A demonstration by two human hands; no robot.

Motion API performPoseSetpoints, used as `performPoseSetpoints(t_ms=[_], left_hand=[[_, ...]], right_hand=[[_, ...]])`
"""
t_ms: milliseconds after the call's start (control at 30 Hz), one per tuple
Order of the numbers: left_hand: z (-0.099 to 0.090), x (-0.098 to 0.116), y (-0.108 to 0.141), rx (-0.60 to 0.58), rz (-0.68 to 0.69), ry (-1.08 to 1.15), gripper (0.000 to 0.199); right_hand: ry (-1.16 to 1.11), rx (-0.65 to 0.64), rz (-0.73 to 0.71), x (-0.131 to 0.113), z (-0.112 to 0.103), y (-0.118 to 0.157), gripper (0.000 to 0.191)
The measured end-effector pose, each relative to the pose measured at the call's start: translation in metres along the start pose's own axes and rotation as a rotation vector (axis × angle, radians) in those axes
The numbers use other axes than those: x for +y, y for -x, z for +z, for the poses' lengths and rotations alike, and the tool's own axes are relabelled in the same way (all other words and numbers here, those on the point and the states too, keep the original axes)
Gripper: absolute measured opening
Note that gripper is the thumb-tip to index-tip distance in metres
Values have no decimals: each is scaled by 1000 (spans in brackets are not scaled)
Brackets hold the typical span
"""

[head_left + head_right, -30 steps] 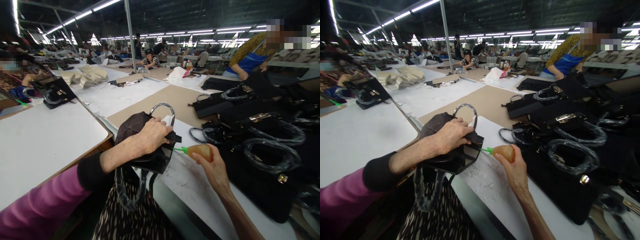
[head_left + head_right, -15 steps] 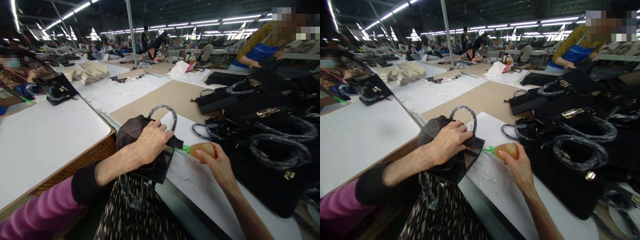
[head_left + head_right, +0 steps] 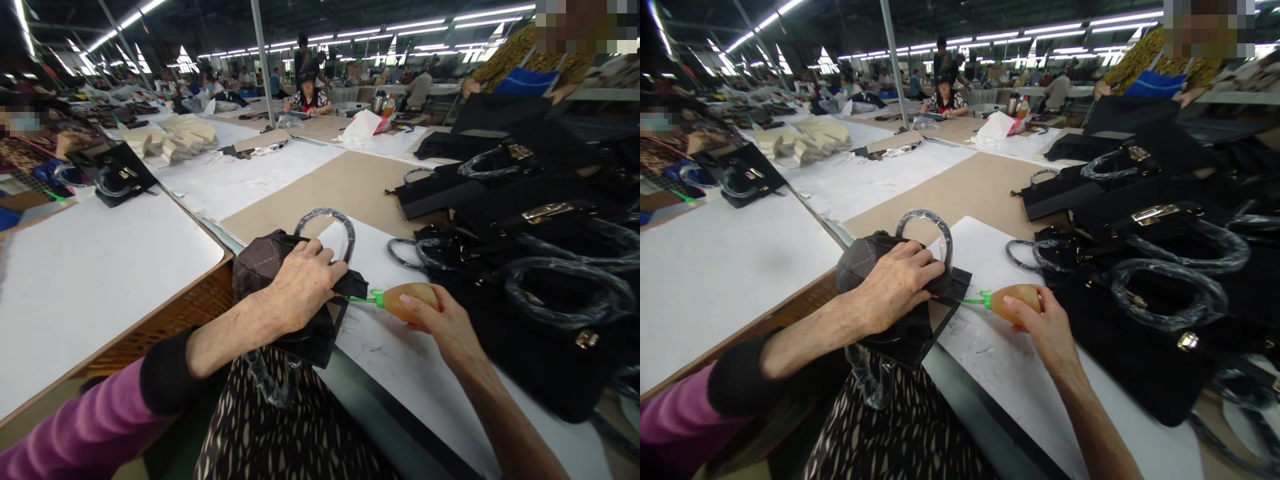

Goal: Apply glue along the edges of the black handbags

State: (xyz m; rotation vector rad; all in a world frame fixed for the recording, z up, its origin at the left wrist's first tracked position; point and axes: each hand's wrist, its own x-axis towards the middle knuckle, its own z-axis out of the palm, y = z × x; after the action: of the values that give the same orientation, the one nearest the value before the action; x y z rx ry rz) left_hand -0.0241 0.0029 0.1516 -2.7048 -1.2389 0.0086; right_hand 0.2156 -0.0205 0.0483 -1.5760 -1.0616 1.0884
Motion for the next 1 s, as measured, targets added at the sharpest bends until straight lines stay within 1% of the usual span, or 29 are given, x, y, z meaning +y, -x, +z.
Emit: performPoseSetpoints(t_ms=[167, 333, 533, 733, 1000], left_hand=[[1, 1, 2, -1, 1, -6, 21], [3, 2, 6, 4, 11, -12, 21], [4, 3, 6, 7, 3, -29, 21], [4, 4, 7, -4, 8, -27, 20], [8, 3, 9, 29, 26, -27, 18]], right_hand=[[4, -10, 18, 1, 0, 3, 42], [-16, -54, 95, 0, -6, 4, 41], [-59, -36, 107, 4, -3, 1, 42], [-90, -71, 142, 8, -2, 5, 44], [-113, -146, 169, 11, -5, 13, 47]])
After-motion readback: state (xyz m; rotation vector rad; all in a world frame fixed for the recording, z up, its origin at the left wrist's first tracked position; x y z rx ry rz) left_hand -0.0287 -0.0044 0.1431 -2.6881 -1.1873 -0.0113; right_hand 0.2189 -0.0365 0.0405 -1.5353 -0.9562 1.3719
